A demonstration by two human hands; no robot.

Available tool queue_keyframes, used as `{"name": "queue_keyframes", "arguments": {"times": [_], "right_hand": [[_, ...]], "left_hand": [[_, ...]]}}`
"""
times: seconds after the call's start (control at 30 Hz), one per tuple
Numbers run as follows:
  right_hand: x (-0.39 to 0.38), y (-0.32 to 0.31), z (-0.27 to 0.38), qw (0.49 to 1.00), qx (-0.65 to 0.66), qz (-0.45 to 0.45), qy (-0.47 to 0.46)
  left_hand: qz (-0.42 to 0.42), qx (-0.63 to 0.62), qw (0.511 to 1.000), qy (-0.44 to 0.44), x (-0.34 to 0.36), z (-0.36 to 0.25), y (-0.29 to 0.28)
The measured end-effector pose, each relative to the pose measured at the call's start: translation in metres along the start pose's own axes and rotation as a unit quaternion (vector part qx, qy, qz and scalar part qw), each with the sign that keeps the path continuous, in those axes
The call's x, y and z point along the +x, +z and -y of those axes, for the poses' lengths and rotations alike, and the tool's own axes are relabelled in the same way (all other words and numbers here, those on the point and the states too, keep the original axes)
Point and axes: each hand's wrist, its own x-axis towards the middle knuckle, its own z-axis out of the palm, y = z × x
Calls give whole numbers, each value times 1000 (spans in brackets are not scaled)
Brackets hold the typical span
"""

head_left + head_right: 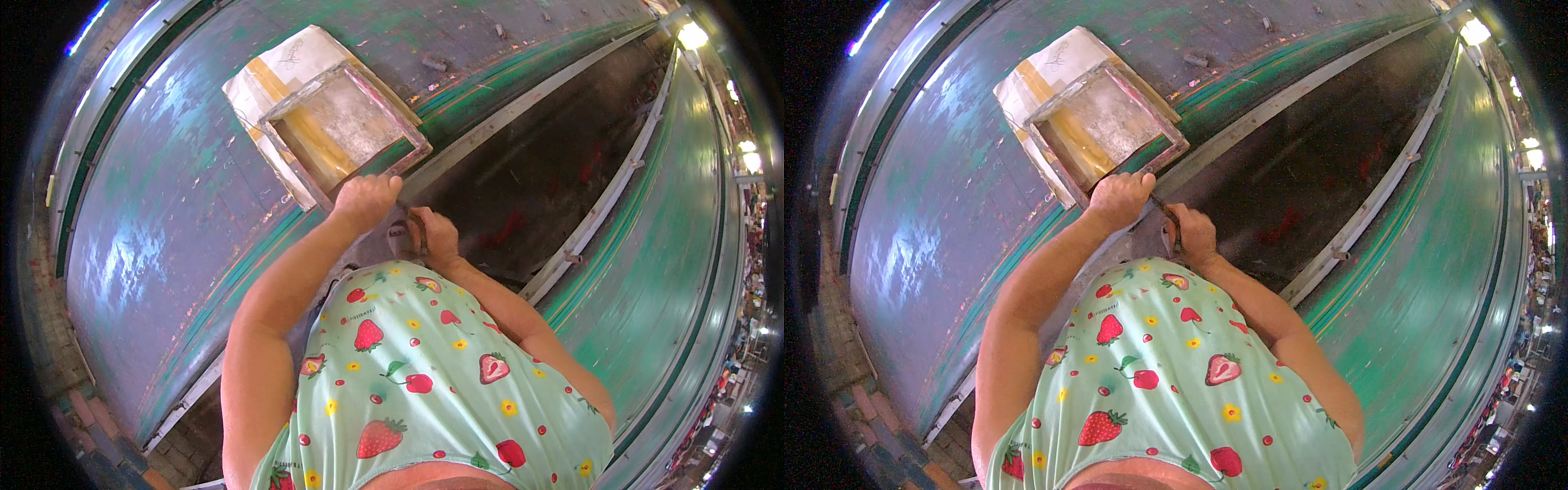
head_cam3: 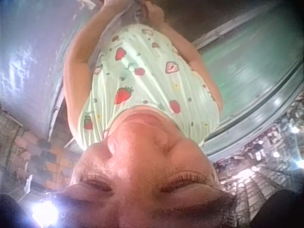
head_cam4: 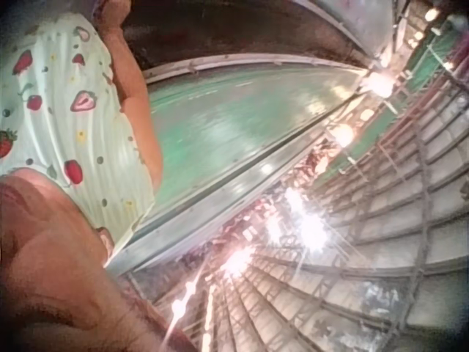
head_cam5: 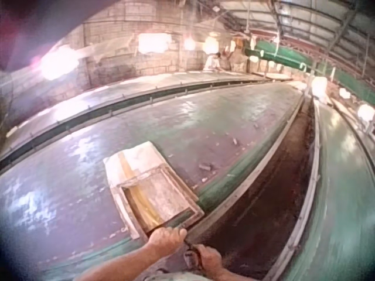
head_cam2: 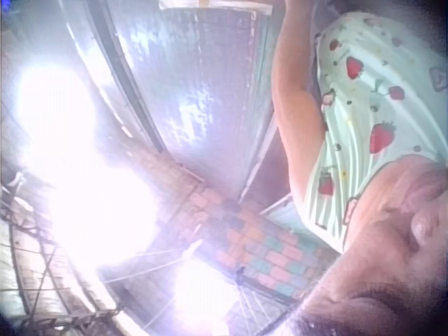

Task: The person stands on a moving conveyor belt and uses a small metal scraper to remove debris from a wooden frame resting on the belt. They repeatedly scrape the frame's edges and surface, occasionally lifting and repositioning it.

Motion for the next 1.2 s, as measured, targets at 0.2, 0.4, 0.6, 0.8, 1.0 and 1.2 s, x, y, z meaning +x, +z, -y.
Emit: {"name": "queue_keyframes", "arguments": {"times": [0.2,0.4,0.6,0.8,1.0,1.2], "right_hand": [[-11,10,-13,602,606,129,503],[-16,-2,-19,519,685,142,491],[-13,-27,-4,987,36,126,92],[14,-35,12,987,-79,138,16],[19,-28,14,972,-175,147,-51],[16,-24,11,983,-163,66,-54]], "left_hand": [[8,3,1000,-11,0,-1,-1],[5,3,1000,-9,-1,0,-3],[-94,-35,995,0,-7,3,1],[-157,-20,987,31,-11,5,9],[-125,-53,990,28,-8,5,5],[-10,-36,999,-5,-5,-1,-4]]}}
